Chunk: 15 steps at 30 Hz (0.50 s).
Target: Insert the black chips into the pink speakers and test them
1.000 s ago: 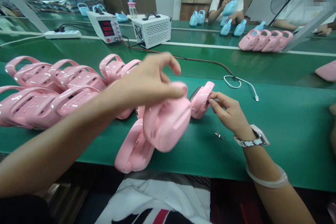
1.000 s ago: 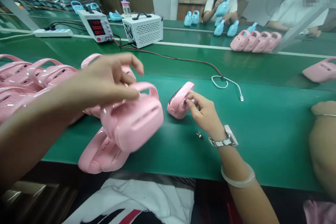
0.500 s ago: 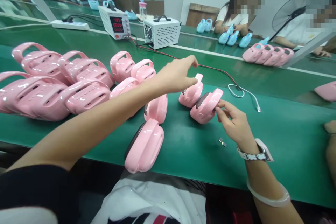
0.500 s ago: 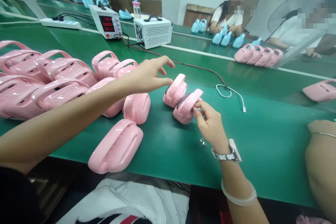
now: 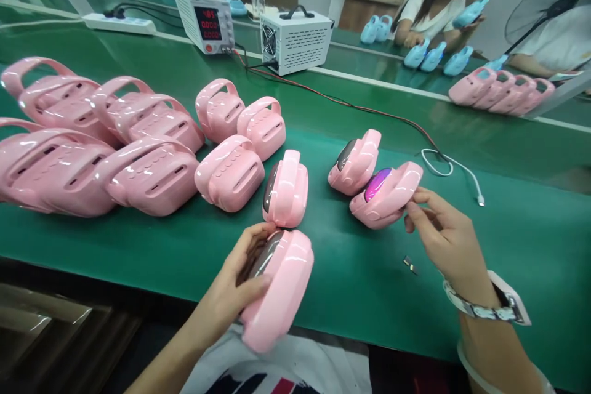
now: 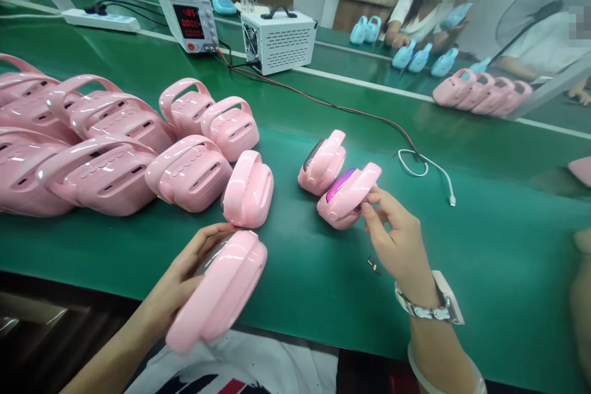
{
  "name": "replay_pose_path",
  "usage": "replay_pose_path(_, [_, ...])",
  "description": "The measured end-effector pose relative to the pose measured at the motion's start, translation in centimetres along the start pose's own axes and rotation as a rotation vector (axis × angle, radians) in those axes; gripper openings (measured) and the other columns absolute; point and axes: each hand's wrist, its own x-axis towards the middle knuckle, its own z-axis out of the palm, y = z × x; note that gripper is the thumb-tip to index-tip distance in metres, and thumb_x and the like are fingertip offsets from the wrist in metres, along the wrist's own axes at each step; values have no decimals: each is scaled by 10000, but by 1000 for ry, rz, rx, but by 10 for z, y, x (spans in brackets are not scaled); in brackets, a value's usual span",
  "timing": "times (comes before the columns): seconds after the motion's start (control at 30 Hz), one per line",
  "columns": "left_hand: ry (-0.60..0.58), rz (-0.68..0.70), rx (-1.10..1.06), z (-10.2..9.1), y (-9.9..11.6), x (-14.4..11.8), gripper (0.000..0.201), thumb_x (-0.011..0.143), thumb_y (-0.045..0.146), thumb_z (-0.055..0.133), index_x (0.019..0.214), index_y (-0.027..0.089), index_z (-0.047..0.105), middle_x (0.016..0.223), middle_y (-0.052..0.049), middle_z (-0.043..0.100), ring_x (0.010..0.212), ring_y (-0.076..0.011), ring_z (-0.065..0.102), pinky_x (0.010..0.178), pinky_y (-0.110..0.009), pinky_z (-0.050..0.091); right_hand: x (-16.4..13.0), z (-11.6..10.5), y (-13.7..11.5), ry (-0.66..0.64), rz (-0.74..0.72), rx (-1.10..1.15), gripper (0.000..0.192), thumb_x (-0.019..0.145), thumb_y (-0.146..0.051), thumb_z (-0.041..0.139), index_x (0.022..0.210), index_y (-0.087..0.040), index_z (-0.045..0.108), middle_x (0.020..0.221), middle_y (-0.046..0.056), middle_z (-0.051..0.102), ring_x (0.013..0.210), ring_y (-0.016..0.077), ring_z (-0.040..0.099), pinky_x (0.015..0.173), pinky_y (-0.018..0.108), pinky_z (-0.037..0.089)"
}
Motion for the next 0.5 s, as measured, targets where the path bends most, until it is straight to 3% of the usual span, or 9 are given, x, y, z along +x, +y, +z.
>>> replay_pose_path(0.1, [-68,-109,3,8,10,-8,660,719,389,719,1312,317,439,1406,-31,486,1372,-303,368,1030,-347,414,1,0,-1,-10,4,14,185,874,-383,558,813,-221,623,979,51,657,531,109,509,543,293,441])
replay_pose_path(0.2, [-91,-160,-27,19,14,-8,655,651,270,728,1259,307,488,1303,-34,552,1297,-299,441,980,-344,434,2,-1,-3,-10,14,68,172,874,-366,576,810,-219,639,846,33,640,529,117,518,545,292,451])
replay_pose_path(0.3, [-131,-99,-196,39,10,5,595,561,201,734,1132,274,586,1166,-28,612,1176,-263,533,967,-312,436,-10,-1,-11,104,67,225,161,874,-358,606,827,-217,668,699,15,608,581,146,549,589,298,460])
replay_pose_path(0.4, [-107,11,-311,64,3,23,580,535,204,772,1083,297,605,1100,0,625,1073,-213,578,914,-270,458,-40,8,-23,266,224,441,184,862,-368,648,765,-213,659,594,-7,548,543,135,493,542,280,410])
replay_pose_path(0.5, [-67,91,-257,77,-3,32,574,596,247,760,1139,334,595,1141,6,615,1076,-217,577,913,-289,467,-79,29,-38,259,450,584,247,855,-369,667,680,-203,615,520,-35,465,461,104,388,445,251,321])
